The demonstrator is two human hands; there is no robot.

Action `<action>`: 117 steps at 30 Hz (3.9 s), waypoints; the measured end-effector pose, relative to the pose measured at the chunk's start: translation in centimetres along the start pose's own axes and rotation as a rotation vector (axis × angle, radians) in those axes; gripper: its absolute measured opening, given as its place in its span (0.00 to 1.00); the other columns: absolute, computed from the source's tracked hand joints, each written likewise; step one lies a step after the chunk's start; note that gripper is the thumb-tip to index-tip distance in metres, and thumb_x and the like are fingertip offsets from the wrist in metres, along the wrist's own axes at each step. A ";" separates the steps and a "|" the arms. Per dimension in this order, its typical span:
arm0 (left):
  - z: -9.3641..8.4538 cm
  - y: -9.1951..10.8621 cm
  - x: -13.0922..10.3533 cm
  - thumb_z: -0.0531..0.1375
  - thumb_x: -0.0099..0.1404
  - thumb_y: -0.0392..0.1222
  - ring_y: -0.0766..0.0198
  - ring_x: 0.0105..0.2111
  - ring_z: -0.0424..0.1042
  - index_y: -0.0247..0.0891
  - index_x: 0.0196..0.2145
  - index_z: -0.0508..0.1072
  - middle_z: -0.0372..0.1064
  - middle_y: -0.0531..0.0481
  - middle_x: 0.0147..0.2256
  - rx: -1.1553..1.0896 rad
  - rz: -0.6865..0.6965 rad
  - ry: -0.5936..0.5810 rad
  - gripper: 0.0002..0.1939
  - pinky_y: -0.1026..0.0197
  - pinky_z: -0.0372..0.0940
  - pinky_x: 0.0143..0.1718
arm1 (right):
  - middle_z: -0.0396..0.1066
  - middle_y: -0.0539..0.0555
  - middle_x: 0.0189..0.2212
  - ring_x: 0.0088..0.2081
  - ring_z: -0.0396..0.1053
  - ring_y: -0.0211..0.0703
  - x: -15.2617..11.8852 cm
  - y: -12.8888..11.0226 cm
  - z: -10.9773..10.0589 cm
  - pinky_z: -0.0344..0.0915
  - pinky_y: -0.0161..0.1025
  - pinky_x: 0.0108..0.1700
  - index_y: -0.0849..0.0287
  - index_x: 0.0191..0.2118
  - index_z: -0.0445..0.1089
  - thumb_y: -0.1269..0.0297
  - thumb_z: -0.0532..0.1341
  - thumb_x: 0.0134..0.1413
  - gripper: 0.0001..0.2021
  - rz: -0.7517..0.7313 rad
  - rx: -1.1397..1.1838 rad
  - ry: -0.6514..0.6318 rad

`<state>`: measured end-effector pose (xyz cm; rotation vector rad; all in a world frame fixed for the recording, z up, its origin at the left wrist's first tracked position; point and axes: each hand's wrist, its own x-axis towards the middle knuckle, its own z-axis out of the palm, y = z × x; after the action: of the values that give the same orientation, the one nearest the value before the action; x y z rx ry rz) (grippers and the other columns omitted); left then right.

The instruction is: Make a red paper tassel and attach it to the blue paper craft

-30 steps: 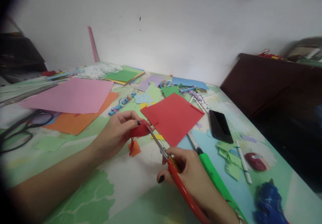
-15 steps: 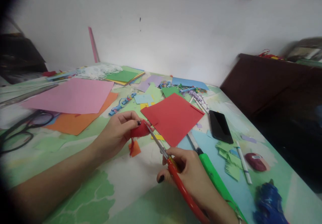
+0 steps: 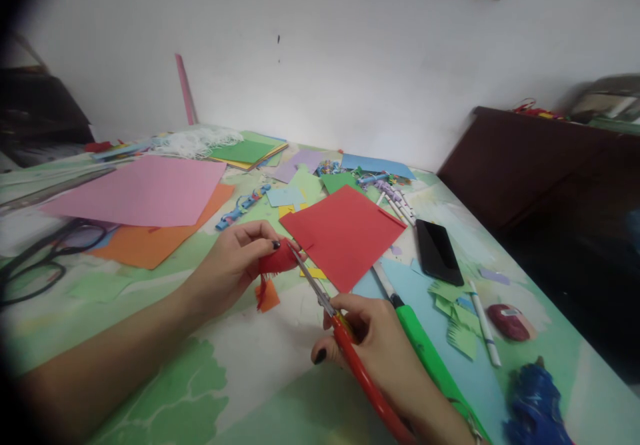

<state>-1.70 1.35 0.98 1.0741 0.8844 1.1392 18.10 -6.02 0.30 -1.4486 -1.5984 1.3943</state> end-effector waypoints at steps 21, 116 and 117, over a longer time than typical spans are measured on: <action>0.1 0.2 0.0 0.61 0.51 0.34 0.61 0.29 0.74 0.36 0.22 0.66 0.72 0.50 0.25 -0.169 -0.014 -0.033 0.06 0.58 0.69 0.34 | 0.58 0.44 0.17 0.20 0.53 0.31 -0.2 0.5 -0.2 0.53 0.30 0.23 0.60 0.31 0.64 0.63 0.66 0.44 0.11 -0.088 0.104 -0.066; -0.2 0.1 0.1 0.60 0.52 0.35 0.61 0.30 0.75 0.36 0.22 0.66 0.74 0.49 0.25 -0.001 0.027 -0.064 0.05 0.64 0.65 0.29 | 0.62 0.46 0.17 0.19 0.51 0.31 0.0 0.0 0.1 0.47 0.30 0.21 0.60 0.27 0.64 0.68 0.61 0.40 0.06 -0.011 0.013 0.004; -0.2 0.1 0.2 0.60 0.53 0.35 0.61 0.30 0.75 0.36 0.23 0.66 0.74 0.49 0.25 -0.009 0.025 -0.067 0.05 0.63 0.65 0.30 | 0.62 0.46 0.17 0.20 0.52 0.32 0.0 0.0 0.1 0.48 0.30 0.22 0.60 0.27 0.64 0.68 0.62 0.40 0.06 -0.013 0.021 0.000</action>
<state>-1.85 1.55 0.99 1.1124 0.8149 1.1210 18.02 -6.10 0.25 -1.4236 -1.5857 1.3993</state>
